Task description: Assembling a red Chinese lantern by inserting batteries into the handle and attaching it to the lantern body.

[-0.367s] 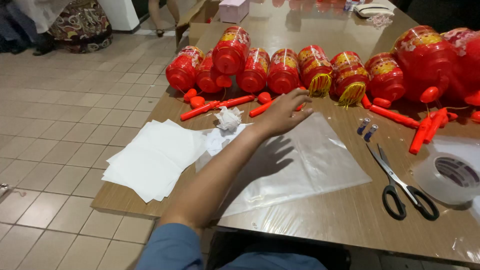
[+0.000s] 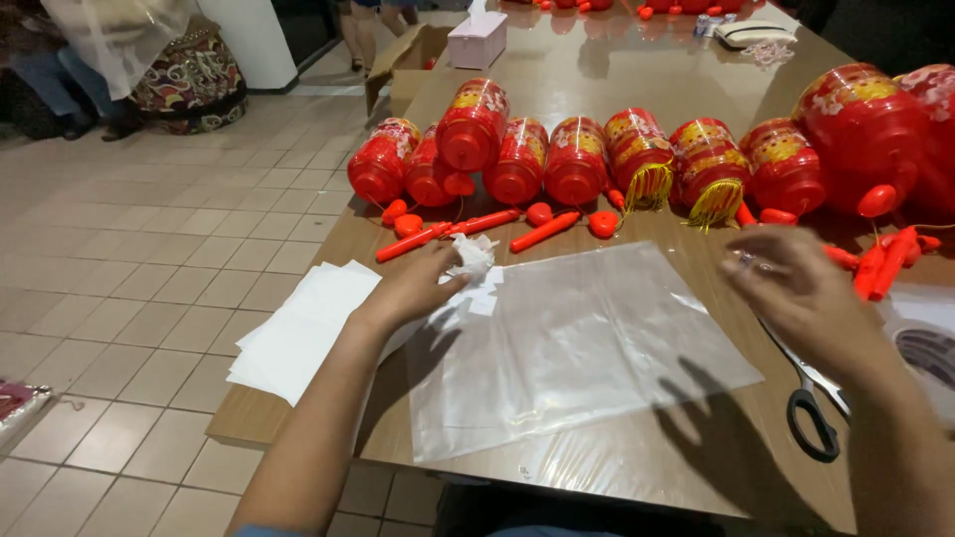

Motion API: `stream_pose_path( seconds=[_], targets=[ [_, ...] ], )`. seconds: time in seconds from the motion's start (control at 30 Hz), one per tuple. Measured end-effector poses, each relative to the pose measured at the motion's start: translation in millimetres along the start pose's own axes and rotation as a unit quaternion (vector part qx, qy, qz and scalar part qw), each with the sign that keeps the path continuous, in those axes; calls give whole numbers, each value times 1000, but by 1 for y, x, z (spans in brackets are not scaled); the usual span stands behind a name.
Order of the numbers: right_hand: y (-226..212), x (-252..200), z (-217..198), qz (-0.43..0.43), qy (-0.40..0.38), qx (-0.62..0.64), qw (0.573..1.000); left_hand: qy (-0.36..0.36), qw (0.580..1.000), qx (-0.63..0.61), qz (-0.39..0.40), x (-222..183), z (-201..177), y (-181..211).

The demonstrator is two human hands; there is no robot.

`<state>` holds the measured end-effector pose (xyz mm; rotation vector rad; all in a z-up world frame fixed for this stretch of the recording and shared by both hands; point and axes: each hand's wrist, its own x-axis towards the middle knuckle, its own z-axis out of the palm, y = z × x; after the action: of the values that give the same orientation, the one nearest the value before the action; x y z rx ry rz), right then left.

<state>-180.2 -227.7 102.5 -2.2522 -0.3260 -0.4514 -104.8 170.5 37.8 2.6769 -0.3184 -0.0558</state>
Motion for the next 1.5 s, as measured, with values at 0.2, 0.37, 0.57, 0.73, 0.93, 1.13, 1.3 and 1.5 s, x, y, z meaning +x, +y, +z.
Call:
stream_pose_path(
  seconds=[0.2, 0.37, 0.57, 0.73, 0.93, 1.13, 1.3, 1.5],
  targets=[
    [123, 11, 75, 148, -240, -133, 950, 37, 996, 54, 66, 13, 39, -37],
    [156, -13, 94, 87, -250, -170, 949, -100, 989, 101, 37, -1, 55, -11],
    [150, -26, 87, 147, -274, -327, 893, -169, 978, 109, 60, 5, 68, -17],
    [121, -7, 71, 134, -271, -340, 890, -177, 974, 100, 104, 1, 59, -3],
    [35, 31, 83, 80, -209, -133, 966, -28, 986, -48, 155, 4, 18, -6],
    [17, 59, 123, 36, -198, -41, 979, 227, 955, -179, 65, 78, -16, -109],
    [46, 82, 163, 31, -184, 22, 982, 296, 942, -157, 19, 146, -31, -120],
    [47, 82, 169, 27, -190, 35, 981, 267, 949, -142, -90, 178, -49, -42]
  ],
)
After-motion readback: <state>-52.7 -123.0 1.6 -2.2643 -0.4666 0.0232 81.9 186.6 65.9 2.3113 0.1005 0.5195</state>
